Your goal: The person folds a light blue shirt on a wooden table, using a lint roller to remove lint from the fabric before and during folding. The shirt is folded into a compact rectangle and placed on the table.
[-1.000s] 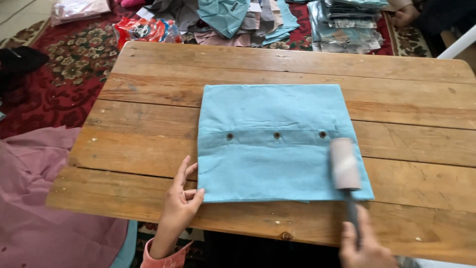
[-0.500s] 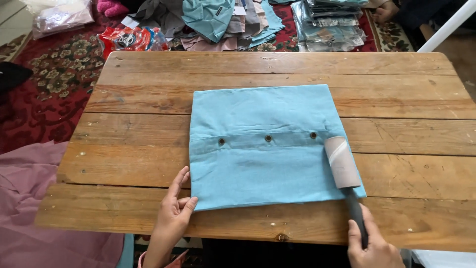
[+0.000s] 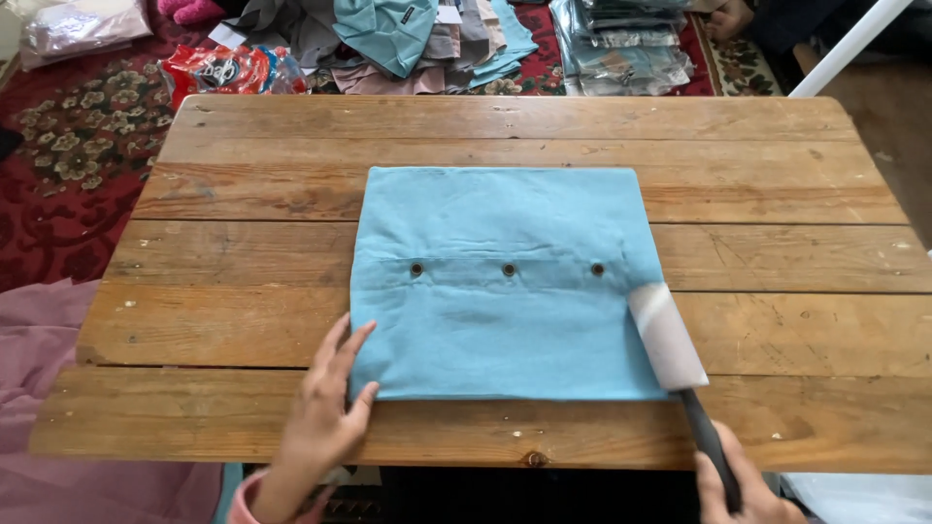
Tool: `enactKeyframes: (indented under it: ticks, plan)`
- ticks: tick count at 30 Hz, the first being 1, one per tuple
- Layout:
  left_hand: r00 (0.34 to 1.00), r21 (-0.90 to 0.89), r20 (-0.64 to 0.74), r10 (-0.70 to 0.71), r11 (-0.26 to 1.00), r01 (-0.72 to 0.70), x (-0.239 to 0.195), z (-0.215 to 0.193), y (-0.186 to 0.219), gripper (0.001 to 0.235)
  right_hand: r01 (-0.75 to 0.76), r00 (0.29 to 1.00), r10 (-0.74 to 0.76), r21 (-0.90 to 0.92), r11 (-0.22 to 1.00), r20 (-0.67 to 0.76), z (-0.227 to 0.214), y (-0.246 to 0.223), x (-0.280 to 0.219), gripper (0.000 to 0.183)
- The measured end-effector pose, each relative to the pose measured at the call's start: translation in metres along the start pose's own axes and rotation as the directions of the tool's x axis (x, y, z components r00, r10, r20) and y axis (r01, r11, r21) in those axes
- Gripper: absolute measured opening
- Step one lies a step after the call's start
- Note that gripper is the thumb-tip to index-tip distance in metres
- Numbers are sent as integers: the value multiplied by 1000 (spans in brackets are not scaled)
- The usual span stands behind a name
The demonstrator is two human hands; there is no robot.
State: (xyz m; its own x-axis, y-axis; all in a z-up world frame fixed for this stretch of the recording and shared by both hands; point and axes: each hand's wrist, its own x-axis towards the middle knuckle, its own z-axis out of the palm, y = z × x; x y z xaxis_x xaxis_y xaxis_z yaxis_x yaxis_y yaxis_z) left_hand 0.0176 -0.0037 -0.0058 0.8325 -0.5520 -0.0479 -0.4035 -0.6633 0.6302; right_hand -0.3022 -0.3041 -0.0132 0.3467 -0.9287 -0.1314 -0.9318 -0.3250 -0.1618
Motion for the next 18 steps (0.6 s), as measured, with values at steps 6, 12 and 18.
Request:
enactKeyframes:
  ticks: [6,12,18]
  plan:
    - [982,352,10,188,919,-180,54,-15,-36,89,259,797,-480,511,820,367,135,213,133,67]
    - [810,537,-21,586,690,-486,16,63,46,78,641,666,-661,-190,744,-345,-11,30,96,47]
    - [652,223,234,721,613,-758,-19,156,114,94,636,755,-651,-151,757,-81,-25,-22,215,46]
